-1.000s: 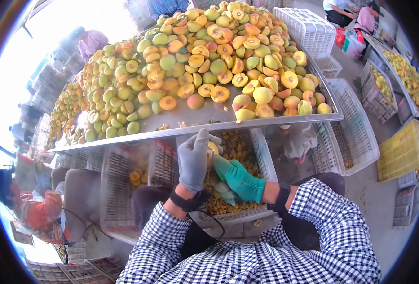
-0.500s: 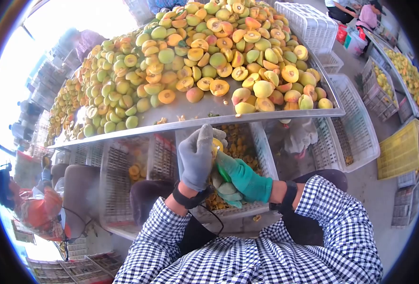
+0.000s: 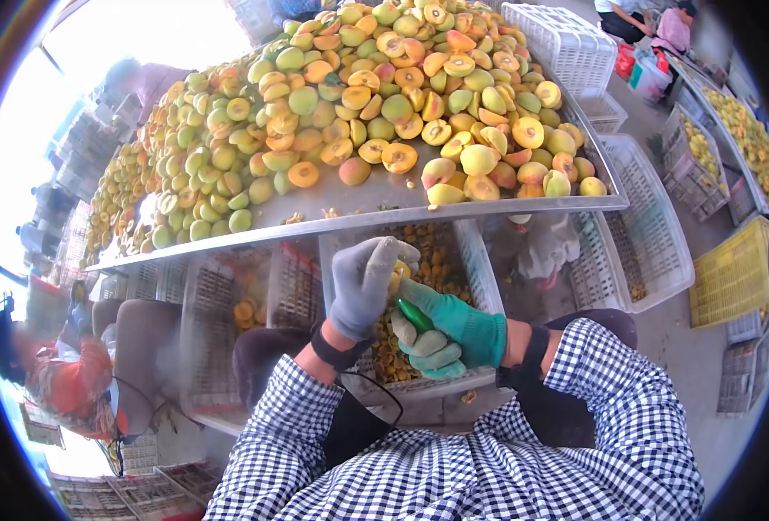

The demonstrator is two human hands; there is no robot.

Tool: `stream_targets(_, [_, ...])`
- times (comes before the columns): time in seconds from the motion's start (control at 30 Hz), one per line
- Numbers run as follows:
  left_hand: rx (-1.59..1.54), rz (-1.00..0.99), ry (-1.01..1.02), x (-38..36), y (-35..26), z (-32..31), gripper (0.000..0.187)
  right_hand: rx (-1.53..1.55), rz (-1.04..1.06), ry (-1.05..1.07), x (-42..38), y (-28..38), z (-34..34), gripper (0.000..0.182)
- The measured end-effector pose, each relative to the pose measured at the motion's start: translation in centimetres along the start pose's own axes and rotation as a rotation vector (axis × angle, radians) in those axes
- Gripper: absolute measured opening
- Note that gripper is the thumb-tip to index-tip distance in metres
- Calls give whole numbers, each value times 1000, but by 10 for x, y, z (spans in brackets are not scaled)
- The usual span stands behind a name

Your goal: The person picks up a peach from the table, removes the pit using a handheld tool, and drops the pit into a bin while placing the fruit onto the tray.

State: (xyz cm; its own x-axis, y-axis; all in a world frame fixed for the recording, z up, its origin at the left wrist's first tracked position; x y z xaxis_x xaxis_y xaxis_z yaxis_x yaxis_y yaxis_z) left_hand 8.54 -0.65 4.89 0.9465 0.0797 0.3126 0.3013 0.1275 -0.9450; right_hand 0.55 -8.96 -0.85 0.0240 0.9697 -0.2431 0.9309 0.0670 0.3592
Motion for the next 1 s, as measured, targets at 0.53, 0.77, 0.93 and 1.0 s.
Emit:
stream_targets(0.53, [-506,514,-151,2,54,14,48,-650,280,-372,-23,60,21,65])
stream_targets(0.77, [-565,577,-110,-3,75,32,40,-1520,728,-827,-44,117,33,27])
stream_targets(0.93, [-523,622,-67,-11,77,21,42,-2012,1080,-826,-34,102,-10,24])
stream_targets(1.0, [-396,597,-69,-12,76,26,41,-2174,1131,-822,-28,95,-17,23])
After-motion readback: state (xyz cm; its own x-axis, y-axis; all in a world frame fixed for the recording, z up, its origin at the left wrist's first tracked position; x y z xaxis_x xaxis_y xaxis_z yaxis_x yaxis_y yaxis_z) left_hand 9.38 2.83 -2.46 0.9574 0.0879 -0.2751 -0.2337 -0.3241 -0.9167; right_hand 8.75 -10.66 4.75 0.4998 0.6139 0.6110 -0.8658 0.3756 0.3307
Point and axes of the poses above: each hand's wrist, its own x-axis towards the middle knuckle, its own z-axis out of the back of the hand, y = z × x, the point moved 10 cm from there along x, towards the middle knuckle, and after that the axes turned 2 degrees about -z, right-handed, at the moved point
